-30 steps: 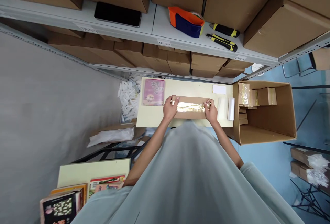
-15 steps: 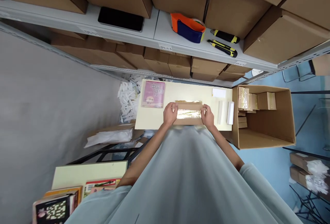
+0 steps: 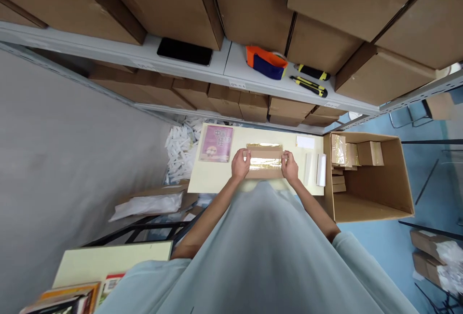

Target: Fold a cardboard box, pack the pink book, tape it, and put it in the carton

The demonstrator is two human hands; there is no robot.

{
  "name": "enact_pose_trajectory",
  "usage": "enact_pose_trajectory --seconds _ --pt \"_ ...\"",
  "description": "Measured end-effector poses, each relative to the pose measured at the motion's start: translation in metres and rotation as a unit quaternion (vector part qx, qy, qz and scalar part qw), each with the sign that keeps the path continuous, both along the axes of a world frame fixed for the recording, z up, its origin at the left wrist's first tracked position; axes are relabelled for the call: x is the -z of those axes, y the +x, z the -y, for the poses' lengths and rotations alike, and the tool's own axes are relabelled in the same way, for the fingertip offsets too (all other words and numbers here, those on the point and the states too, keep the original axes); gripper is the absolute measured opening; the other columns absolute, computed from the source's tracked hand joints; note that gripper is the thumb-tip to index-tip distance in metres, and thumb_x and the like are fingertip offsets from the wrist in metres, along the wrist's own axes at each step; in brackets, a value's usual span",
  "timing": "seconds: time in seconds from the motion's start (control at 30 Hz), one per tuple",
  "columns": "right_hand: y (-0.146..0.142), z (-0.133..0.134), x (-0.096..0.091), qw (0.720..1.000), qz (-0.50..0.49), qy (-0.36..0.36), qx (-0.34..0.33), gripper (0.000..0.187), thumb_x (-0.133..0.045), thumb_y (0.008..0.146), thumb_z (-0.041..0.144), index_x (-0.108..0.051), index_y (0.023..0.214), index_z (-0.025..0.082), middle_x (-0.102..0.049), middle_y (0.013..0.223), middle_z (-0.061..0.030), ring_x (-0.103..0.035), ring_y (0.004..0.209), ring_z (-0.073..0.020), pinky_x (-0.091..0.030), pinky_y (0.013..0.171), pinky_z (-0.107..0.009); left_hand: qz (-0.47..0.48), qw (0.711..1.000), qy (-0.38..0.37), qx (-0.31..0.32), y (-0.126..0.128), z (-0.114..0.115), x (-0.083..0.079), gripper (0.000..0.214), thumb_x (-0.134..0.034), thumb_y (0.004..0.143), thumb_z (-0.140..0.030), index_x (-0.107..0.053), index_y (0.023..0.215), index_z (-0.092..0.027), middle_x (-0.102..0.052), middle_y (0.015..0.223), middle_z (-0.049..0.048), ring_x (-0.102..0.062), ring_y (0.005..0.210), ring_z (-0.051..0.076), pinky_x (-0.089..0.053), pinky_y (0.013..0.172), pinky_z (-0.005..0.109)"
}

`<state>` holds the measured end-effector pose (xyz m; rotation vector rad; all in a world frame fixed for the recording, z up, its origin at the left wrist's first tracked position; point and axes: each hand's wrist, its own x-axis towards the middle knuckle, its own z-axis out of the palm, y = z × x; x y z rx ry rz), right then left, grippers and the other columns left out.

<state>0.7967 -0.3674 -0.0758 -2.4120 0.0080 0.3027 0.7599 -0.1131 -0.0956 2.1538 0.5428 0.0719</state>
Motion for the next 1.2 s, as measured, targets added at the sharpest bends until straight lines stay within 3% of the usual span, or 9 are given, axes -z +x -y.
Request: enact_pose_trajectory --seconds 0.23,0.33,0.4,0.5,0.67,0.73,0.83,0.97,1.2 --pt "-0.015 -0.003 0.011 0.997 0.056 -0.051 -0.024 0.035 -0.033 0.114 0.041 -0.062 0.124 0.024 -0.077 0.122 -0.0128 -0.076 0.104 -0.0305 -0.058 0.095 -0.042 0.012 0.998 0.03 0.049 -0.01 -0.012 0.011 0.04 -0.041 0.11 -0.05 -0.067 0.123 -0.021 -0.078 0.13 0.0178 -0.074 0.124 0.035 -0.057 0.111 0.049" --pt "0.013 -0.011 0.009 0.983 0.141 -0.089 -0.073 0.027 -0.041 0.113 0.034 -0.066 0.111 0.024 -0.078 0.123 -0.0146 -0.073 0.122 -0.0327 -0.052 0.115 -0.051 0.03 0.995 0.063 0.073 0.009 -0.02 0.013 0.042 -0.046 0.108 -0.049 -0.068 0.129 -0.019 -0.077 0.134 0.0195 -0.075 0.125 0.038 -0.059 0.11 0.053" --pt "0.051 -0.022 -0.008 0.967 0.215 -0.092 -0.099 0.025 -0.045 0.113 0.032 -0.068 0.113 0.022 -0.076 0.134 -0.0176 -0.068 0.135 -0.0345 -0.045 0.124 -0.056 0.083 0.988 0.088 0.092 0.038 -0.025 0.001 0.041 -0.049 0.108 -0.047 -0.069 0.131 -0.019 -0.077 0.135 0.0193 -0.074 0.128 0.038 -0.058 0.113 0.055" --pt "0.124 -0.048 -0.063 0.941 0.305 -0.077 -0.122 0.029 -0.045 0.115 0.032 -0.069 0.127 0.02 -0.073 0.141 -0.0199 -0.066 0.138 -0.0345 -0.046 0.124 -0.056 0.172 0.974 0.108 0.103 0.102 -0.03 -0.045 0.036 -0.051 0.108 -0.043 -0.07 0.132 -0.023 -0.077 0.134 0.0163 -0.073 0.128 0.036 -0.058 0.114 0.055" --pt "0.23 -0.103 -0.176 0.908 0.379 -0.091 -0.155 0.041 -0.042 0.114 0.027 -0.063 0.147 0.013 -0.069 0.147 -0.0237 -0.063 0.139 -0.0353 -0.047 0.122 -0.053 0.301 0.941 0.116 0.101 0.208 -0.026 -0.154 0.032 -0.051 0.108 -0.031 -0.071 0.132 -0.021 -0.076 0.133 0.0165 -0.072 0.128 0.033 -0.056 0.117 0.054" --pt "0.253 -0.123 -0.204 0.91 0.347 -0.137 -0.178 0.045 -0.043 0.112 0.024 -0.061 0.151 0.011 -0.069 0.147 -0.0248 -0.064 0.137 -0.0357 -0.047 0.121 -0.052 0.327 0.932 0.121 0.098 0.232 -0.026 -0.186 0.032 -0.052 0.107 -0.028 -0.072 0.133 -0.022 -0.076 0.134 0.0157 -0.071 0.129 0.032 -0.056 0.119 0.052" --pt "0.271 -0.146 -0.222 0.917 0.279 -0.197 -0.207 0.047 -0.051 0.108 0.02 -0.062 0.152 0.011 -0.07 0.148 -0.0249 -0.065 0.137 -0.034 -0.047 0.12 -0.048 0.348 0.924 0.129 0.089 0.243 -0.026 -0.212 0.032 -0.054 0.105 -0.024 -0.073 0.131 -0.023 -0.076 0.132 0.0144 -0.072 0.127 0.03 -0.057 0.118 0.05" --pt "0.279 -0.161 -0.225 0.923 0.25 -0.209 -0.205 0.046 -0.063 0.098 0.014 -0.068 0.144 0.008 -0.076 0.139 -0.0269 -0.071 0.133 -0.0357 -0.049 0.117 -0.047 0.362 0.918 0.137 0.082 0.222 -0.028 -0.211 0.028 -0.056 0.102 -0.021 -0.075 0.123 -0.024 -0.078 0.124 0.0131 -0.076 0.121 0.031 -0.062 0.111 0.049" --pt "0.251 -0.161 -0.215 0.932 0.258 -0.138 -0.214 0.032 -0.054 0.105 0.021 -0.073 0.13 0.013 -0.082 0.122 -0.0222 -0.078 0.116 -0.0342 -0.056 0.106 -0.045 0.332 0.943 0.013 0.022 0.153 -0.037 -0.172 0.023 -0.057 0.104 -0.03 -0.075 0.117 -0.028 -0.082 0.119 0.0098 -0.08 0.113 0.03 -0.066 0.104 0.05"
